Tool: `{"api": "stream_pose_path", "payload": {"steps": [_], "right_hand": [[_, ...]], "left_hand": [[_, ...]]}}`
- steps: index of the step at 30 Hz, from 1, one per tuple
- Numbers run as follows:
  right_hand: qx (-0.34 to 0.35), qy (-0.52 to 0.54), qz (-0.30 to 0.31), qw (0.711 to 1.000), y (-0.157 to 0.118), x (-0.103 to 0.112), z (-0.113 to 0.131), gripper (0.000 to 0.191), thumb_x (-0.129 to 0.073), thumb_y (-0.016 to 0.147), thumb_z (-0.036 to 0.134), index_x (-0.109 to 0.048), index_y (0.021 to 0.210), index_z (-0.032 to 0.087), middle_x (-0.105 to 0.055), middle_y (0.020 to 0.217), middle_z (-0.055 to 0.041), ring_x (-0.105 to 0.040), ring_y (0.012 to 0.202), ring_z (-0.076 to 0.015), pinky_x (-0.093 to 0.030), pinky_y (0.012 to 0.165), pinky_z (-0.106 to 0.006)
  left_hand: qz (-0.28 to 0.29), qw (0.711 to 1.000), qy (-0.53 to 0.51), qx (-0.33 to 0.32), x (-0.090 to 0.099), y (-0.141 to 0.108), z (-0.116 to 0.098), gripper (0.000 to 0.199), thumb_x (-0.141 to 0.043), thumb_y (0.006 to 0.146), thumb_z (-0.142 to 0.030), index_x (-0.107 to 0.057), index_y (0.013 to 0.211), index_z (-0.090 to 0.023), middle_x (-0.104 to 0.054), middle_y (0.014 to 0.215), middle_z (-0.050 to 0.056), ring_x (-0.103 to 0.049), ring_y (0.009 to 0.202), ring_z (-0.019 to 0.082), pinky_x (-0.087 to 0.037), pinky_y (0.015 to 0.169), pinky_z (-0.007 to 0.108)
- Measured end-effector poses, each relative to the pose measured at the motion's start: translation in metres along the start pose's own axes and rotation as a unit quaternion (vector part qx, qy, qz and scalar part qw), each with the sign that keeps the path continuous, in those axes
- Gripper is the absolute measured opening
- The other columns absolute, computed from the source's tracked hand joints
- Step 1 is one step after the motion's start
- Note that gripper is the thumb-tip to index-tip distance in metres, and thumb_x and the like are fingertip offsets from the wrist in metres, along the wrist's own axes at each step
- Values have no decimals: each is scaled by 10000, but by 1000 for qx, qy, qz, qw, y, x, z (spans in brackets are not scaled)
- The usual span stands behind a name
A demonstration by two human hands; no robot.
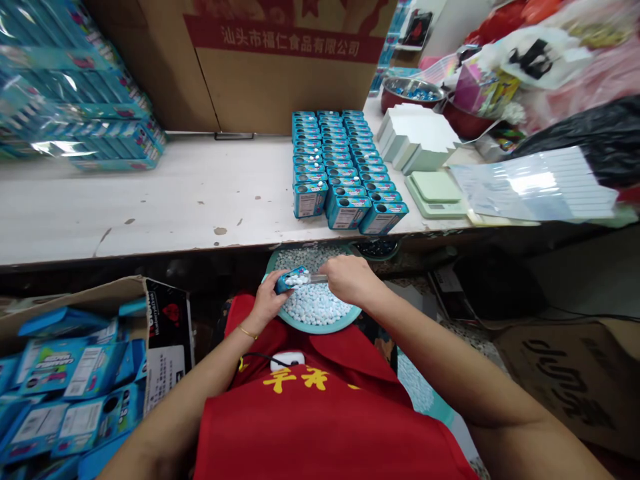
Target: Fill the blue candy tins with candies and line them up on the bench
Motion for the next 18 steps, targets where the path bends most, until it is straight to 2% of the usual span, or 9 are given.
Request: {"api": "stream_pose_path", "payload": {"steps": [3,6,9,11,14,16,18], "right_hand": [[12,-5,-17,1000,-4,4,0,311,-388,756,134,-653,913,181,-662,940,-120,-614,853,-242,-433,699,-317],[-9,10,-29,999,-10,-14,-30,336,-381,768,129,-637,952,244,-657,973,-72,-604,889,-226,-429,704,-307],[-71,21,-5,997,-11,-62,-74,347,-365,792,129,-633,963,269,-661,954,-67,-609,886,-226,-427,697,-309],[-110,44,24,993,-6,-105,-89,346,-360,802,114,-636,968,239,-660,948,-93,-611,886,-225,-424,713,-310],[-136,110,30,984,15,-156,-77,336,-358,824,107,-623,1008,199,-649,991,-119,-598,935,-214,-418,748,-294],[-138,140,20,980,34,-177,-58,340,-364,832,108,-610,1044,207,-649,1010,-105,-587,964,-197,-415,768,-276],[-141,166,6,976,49,-188,-44,351,-361,846,127,-598,1084,230,-649,1035,-83,-577,986,-183,-413,786,-267]], "left_hand": [[-3,1000,-11,1,3,-1,-1,387,-617,667,-213,-568,1050,-192,-590,1058,70,-553,1007,212,-416,921,377],[-13,1000,-19,3,11,-4,2,373,-619,673,-218,-569,1040,-182,-593,1061,71,-556,1003,203,-419,918,362],[-17,999,-28,14,18,-7,10,379,-623,678,-237,-563,1048,-177,-594,1077,74,-562,999,199,-424,912,356],[-24,999,-38,25,23,-9,17,390,-629,680,-261,-557,1054,-175,-596,1081,75,-566,996,198,-429,907,353],[-44,997,-49,43,31,-12,24,420,-647,667,-293,-553,1059,-172,-609,1055,70,-578,971,194,-442,888,345],[-54,996,-45,55,35,-14,25,440,-655,659,-312,-552,1064,-173,-621,1022,63,-589,938,189,-454,869,338],[-62,995,-35,64,40,-15,24,451,-662,653,-327,-554,1062,-171,-628,1002,59,-594,911,184,-460,856,331]]}}
Point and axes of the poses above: each hand's wrist, its own y-axis towards the middle knuckle, its own x-axis out of the back of the hand, z = x × y, the point moved 10 cm from there along y, towards the middle knuckle
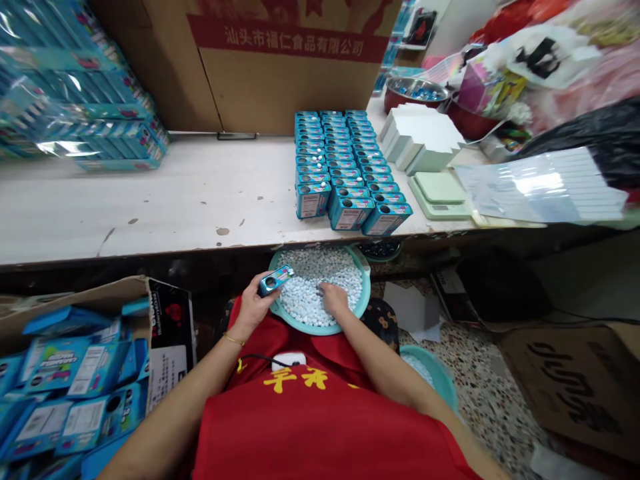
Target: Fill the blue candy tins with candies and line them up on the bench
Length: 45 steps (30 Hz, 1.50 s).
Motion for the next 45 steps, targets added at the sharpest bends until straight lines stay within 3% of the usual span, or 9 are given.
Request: {"api": "stream_pose_path", "payload": {"steps": [6,10,14,21,24,29,35,40,45], "right_hand": [[20,90,-22,995,4,7,-13,311,-380,869,208,-621,1066,220,-650,1064,-22,-572,978,-138,-421,795,-225],[60,177,-44,981,-13,48,-25,290,-430,820,193,-659,999,198,-689,891,-15,-604,829,-143,-440,732,-231],[112,210,-59,970,-34,99,-9,296,-446,781,189,-684,957,183,-693,812,-26,-604,777,-157,-439,710,-241],[129,-47,-17,990,-58,144,50,340,-394,793,186,-673,961,284,-679,974,-29,-592,937,-195,-424,755,-272],[128,-140,-14,982,-67,155,73,331,-394,753,142,-671,907,240,-678,922,-79,-613,884,-231,-442,715,-311],[151,-178,-17,972,-77,168,92,312,-386,756,141,-650,919,169,-665,915,-126,-621,849,-251,-454,694,-333],[131,-163,-31,977,-73,166,64,385,-371,782,130,-611,1047,273,-642,1007,-57,-600,917,-217,-440,729,-308],[77,-179,-37,980,-69,151,27,367,-352,798,122,-633,998,248,-643,949,-78,-622,838,-214,-441,678,-294],[36,-134,-40,990,-72,135,-17,387,-342,827,164,-605,1071,309,-650,996,-52,-615,873,-207,-427,675,-284]], "left_hand": [[-13,1000,2,5,12,0,-1,458,-666,651,-338,-552,1059,-165,-628,1003,57,-591,915,181,-457,862,328],[-12,1000,-1,4,8,3,5,467,-668,649,-325,-545,1072,-168,-614,1027,64,-583,938,190,-443,885,340],[9,1000,24,-7,-7,6,0,437,-650,655,-281,-555,1068,-176,-605,1038,64,-575,961,199,-434,896,346],[38,997,40,-46,-32,6,-25,399,-608,659,-211,-572,1054,-177,-589,1057,57,-552,1000,194,-416,920,335],[39,997,39,-51,-34,5,-26,397,-598,658,-193,-571,1054,-182,-586,1057,52,-550,1000,189,-415,923,335],[34,997,39,-59,-31,3,-23,390,-600,657,-190,-570,1046,-171,-583,1054,64,-550,997,197,-420,914,343],[42,988,108,-100,-25,0,-35,389,-552,678,-151,-557,1066,-180,-585,1076,67,-548,1008,196,-421,904,345],[69,946,277,-156,-18,-2,-60,505,-522,624,-63,-559,1100,-229,-596,1131,42,-511,1075,230,-358,955,418],[16,962,195,-189,11,17,-103,401,-571,680,-148,-560,1075,-216,-594,1073,48,-544,1002,198,-413,909,355]]}}
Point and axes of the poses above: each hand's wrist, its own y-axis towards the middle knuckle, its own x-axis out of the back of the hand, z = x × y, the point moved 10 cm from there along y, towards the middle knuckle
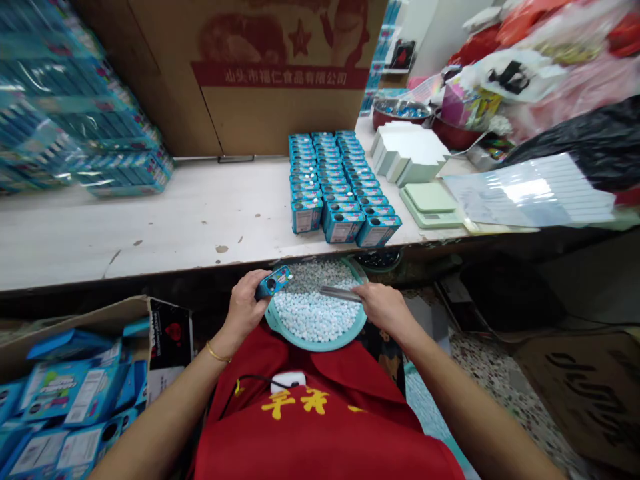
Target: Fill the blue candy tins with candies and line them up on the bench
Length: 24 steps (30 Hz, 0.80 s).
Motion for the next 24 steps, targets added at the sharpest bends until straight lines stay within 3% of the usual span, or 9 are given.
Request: {"api": "stream_pose_path", "payload": {"steps": [4,10,13,16,21,24], "right_hand": [[-17,81,-7,997,-6,-22,-18,381,-337,843,208,-609,1083,326,-654,1053,-24,-599,949,-202,-416,695,-265],[-29,162,-21,986,-18,-42,-22,393,-324,843,217,-629,1079,298,-651,1079,-27,-584,995,-196,-411,756,-262],[-25,198,-25,980,-21,-50,-22,395,-321,844,218,-636,1073,285,-653,1075,-26,-585,993,-194,-408,769,-255],[-18,232,-16,972,-20,-59,-18,392,-324,840,218,-653,1046,274,-664,1048,-28,-593,975,-187,-408,759,-238],[-12,262,7,965,-16,-67,0,392,-347,830,212,-646,1072,285,-662,1056,-30,-591,976,-175,-407,769,-216],[7,273,-8,962,-11,-66,14,402,-329,839,213,-638,1085,289,-659,1061,-19,-591,975,-171,-415,773,-221]], "left_hand": [[-41,994,-104,18,1,48,-5,361,-622,698,-275,-553,1042,-190,-589,997,47,-556,940,176,-434,868,320],[-24,988,-136,74,-49,122,10,429,-655,651,-346,-525,1012,-155,-609,939,54,-572,871,178,-453,807,316],[-48,990,-51,127,-56,133,26,548,-664,627,-313,-472,1114,-149,-612,981,90,-582,904,222,-451,796,341],[-7,986,5,167,-71,136,36,676,-616,659,-247,-351,1274,-153,-624,1017,121,-595,935,261,-451,792,353],[33,981,-5,190,-97,148,33,818,-597,694,-290,-183,1376,-108,-611,1089,179,-575,1017,312,-445,826,388],[19,983,-41,177,-97,146,29,915,-631,677,-348,-132,1383,-49,-519,1213,243,-496,1133,345,-412,898,428]]}}
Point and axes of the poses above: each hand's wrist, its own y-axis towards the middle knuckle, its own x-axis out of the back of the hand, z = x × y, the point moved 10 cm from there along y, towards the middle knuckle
